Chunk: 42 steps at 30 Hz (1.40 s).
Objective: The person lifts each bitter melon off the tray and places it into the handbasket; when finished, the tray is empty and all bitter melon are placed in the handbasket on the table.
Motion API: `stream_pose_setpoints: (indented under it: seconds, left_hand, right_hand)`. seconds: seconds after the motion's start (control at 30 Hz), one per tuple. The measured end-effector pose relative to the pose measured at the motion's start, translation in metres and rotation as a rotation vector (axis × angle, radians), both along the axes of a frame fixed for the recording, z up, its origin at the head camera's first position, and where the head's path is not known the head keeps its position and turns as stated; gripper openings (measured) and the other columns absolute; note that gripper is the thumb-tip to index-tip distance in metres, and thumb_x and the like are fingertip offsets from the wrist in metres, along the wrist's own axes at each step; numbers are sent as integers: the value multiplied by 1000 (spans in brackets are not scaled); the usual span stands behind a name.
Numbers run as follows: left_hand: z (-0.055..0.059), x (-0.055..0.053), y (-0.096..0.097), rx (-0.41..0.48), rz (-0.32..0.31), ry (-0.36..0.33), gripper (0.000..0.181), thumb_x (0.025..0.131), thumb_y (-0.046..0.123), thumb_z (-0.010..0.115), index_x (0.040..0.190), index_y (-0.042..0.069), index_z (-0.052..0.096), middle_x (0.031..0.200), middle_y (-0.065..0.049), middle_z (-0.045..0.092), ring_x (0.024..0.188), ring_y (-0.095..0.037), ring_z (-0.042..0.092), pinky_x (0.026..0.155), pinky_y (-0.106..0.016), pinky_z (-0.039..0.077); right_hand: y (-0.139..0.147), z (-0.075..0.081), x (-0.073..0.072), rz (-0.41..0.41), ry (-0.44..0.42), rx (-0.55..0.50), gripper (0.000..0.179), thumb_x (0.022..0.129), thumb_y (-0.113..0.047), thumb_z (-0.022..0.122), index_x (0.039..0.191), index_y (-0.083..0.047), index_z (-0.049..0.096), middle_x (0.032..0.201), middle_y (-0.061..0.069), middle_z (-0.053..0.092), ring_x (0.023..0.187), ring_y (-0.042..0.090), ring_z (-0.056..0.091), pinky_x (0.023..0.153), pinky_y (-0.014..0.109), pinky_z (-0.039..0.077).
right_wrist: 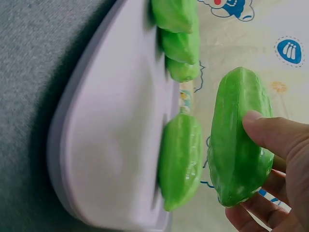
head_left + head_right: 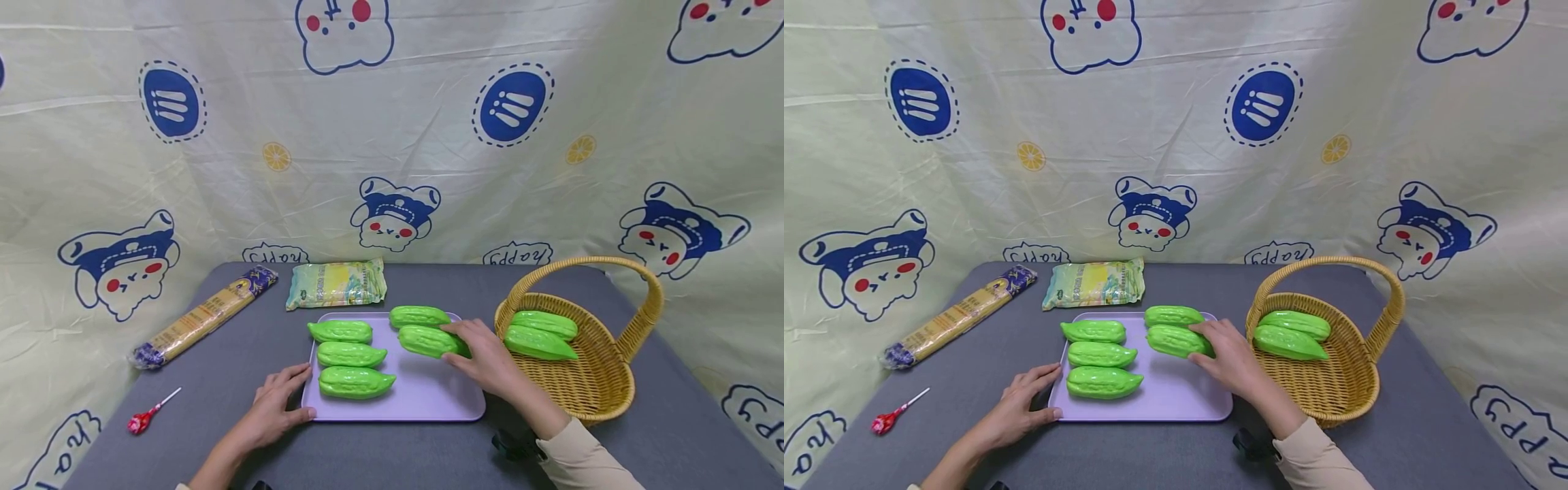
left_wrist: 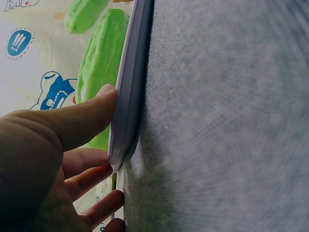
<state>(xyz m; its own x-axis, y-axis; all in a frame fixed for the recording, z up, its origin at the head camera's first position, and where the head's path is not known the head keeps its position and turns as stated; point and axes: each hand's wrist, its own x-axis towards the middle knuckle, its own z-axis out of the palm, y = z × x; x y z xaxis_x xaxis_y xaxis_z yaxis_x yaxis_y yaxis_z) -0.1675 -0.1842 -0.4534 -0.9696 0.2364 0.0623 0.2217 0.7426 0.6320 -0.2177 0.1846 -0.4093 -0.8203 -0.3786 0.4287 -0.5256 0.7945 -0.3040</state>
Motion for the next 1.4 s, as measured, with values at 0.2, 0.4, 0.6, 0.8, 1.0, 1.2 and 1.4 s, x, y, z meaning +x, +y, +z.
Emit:
stream_pose_setpoints:
  seconds: [0.2,0.4,0.6,0.8,1.0,1.2,1.4]
  left_hand:
    - [1,0,0,3,3,-5,70,76,30,76,136,5,50,142,-7,47,123,-31,40,97,-52,26]
    - [1,0,0,-3,3,-3,70,76,31,76,136,5,50,142,-7,47,123,-31,40,96,-52,27]
    - [0,0,0,-3,2,-2,70,76,30,76,136,5,50,142,-7,47,123,-30,40,96,-51,27]
    - [1,-1,0,-5,4,-11,70,76,30,76,136,5,50,142,-7,47,122,-29,41,95,-51,28]
    - [1,-1,0,-8,10,-39,69,77,30,75,136,5,50,143,-7,46,124,-30,40,96,-54,27]
    - [1,-3,0,-3,12,-60,69,77,29,75,137,6,49,144,-7,45,124,-30,39,96,-53,26]
    - [0,-3,0,-4,10,-39,69,77,30,75,136,6,50,143,-7,46,124,-30,39,95,-53,27]
  right_hand:
    - [8,11,8,12,14,-8,48,77,-27,77,120,-10,62,114,5,66,102,20,56,83,41,47]
    - [18,19,17,5,7,-14,51,77,-26,77,123,-12,61,116,3,65,106,20,56,85,43,47]
    - [32,26,26,6,49,-21,50,76,-21,78,122,-15,60,114,-1,65,105,19,57,86,43,45]
    - [48,29,36,-7,128,-18,53,71,-16,81,119,-11,61,113,3,66,103,21,57,96,46,39]
    - [62,31,44,-45,148,-5,53,70,-16,81,119,-13,62,112,2,66,100,16,55,87,39,41]
    - [76,33,51,-69,174,2,51,70,-17,81,118,-14,63,112,0,66,98,10,51,80,25,39]
    - [91,32,59,-108,178,17,51,69,-18,82,117,-15,63,110,-1,65,98,7,49,80,19,36]
